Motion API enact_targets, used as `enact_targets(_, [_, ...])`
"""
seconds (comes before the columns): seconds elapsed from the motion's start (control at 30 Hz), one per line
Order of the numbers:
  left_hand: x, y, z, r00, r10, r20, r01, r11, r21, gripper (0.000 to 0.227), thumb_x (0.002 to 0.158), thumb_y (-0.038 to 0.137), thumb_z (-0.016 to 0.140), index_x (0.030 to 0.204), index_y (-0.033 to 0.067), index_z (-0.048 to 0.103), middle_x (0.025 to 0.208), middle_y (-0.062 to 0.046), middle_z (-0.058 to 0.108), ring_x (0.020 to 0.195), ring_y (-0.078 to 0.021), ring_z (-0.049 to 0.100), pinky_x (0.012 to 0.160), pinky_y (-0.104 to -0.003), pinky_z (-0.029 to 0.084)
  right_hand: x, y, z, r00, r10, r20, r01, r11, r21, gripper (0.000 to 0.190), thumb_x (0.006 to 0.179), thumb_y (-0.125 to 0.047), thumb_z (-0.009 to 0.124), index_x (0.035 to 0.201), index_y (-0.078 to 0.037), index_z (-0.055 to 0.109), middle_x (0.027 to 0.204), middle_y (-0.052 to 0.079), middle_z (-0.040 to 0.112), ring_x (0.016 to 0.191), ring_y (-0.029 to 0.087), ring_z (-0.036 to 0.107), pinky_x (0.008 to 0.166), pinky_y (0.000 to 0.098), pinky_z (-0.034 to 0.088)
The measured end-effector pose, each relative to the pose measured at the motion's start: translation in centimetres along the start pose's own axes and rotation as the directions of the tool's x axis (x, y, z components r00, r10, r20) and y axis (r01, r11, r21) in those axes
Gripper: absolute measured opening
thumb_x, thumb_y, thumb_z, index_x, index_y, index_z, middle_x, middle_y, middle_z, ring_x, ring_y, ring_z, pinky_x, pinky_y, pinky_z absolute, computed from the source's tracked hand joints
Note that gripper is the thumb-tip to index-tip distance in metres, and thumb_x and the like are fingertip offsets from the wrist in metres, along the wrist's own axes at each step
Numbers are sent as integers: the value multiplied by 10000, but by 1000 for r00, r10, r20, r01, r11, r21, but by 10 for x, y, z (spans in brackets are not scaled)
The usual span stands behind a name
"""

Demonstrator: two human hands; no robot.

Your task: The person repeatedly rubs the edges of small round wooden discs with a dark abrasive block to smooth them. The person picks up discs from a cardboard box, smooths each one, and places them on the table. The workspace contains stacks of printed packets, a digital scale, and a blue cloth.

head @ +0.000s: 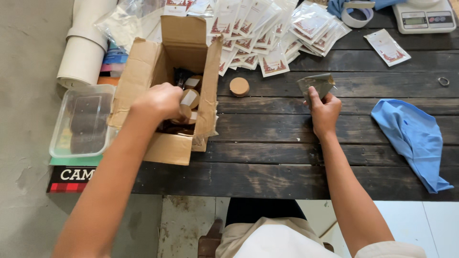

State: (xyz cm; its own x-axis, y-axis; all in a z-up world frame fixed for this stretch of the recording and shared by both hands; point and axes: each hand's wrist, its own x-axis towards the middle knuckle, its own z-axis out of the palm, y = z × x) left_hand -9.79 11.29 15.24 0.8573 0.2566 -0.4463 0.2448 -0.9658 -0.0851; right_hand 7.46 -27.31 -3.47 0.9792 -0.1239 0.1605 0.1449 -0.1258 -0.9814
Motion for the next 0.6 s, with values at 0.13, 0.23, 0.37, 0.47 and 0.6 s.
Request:
enact_targets(0.13, [15, 0, 12, 997, 69, -19, -68, 997, 33, 585, 615, 407, 960, 1018, 18, 795, 964, -261, 752, 927, -431, 749, 779, -513, 613, -7, -16, 1, 1000, -12, 6, 12, 1000, -20, 299, 1030, -269, 792, 807, -89, 705, 634, 106, 682, 467, 97, 537, 426, 212, 416])
enact_targets(0.23, [9, -9, 7, 994, 107, -5, -106, 994, 17, 468, 624, 306, 920, 983, 36, 791, 886, -213, 748, 853, -389, 758, 712, -475, 622, -6, -13, 1, 1000, -12, 15, 12, 1000, -25, 305, 1040, -266, 781, 809, -88, 691, 634, 104, 672, 451, 84, 499, 424, 205, 395])
enact_targets(0.37, [-52, -9, -50, 975, 208, 76, -166, 913, -373, 511, 679, 297, 817, 1091, 11, 722, 1049, -204, 754, 999, -322, 741, 869, -456, 578, -7, -18, 2, 1000, -10, 12, 11, 999, -37, 293, 1042, -274, 790, 832, -89, 703, 664, 112, 690, 489, 83, 538, 447, 201, 425])
enact_targets(0.47, [-78, -18, -63, 915, 398, 63, -222, 629, -745, 564, 725, 196, 785, 1236, -13, 668, 1146, -118, 747, 1051, -201, 698, 952, -350, 545, -5, -12, 1, 1000, -8, 13, 9, 999, -48, 292, 1046, -278, 789, 838, -91, 707, 673, 109, 693, 503, 81, 543, 457, 199, 433])
enact_targets(0.6, [-63, -45, -38, 757, 635, -152, -341, 186, -921, 604, 786, 41, 747, 1365, -9, 583, 1166, -86, 736, 1028, -137, 697, 921, -292, 559, -9, -20, 3, 1000, -18, 19, 19, 999, -42, 305, 1056, -265, 779, 822, -88, 697, 657, 110, 680, 457, 86, 506, 446, 202, 414])
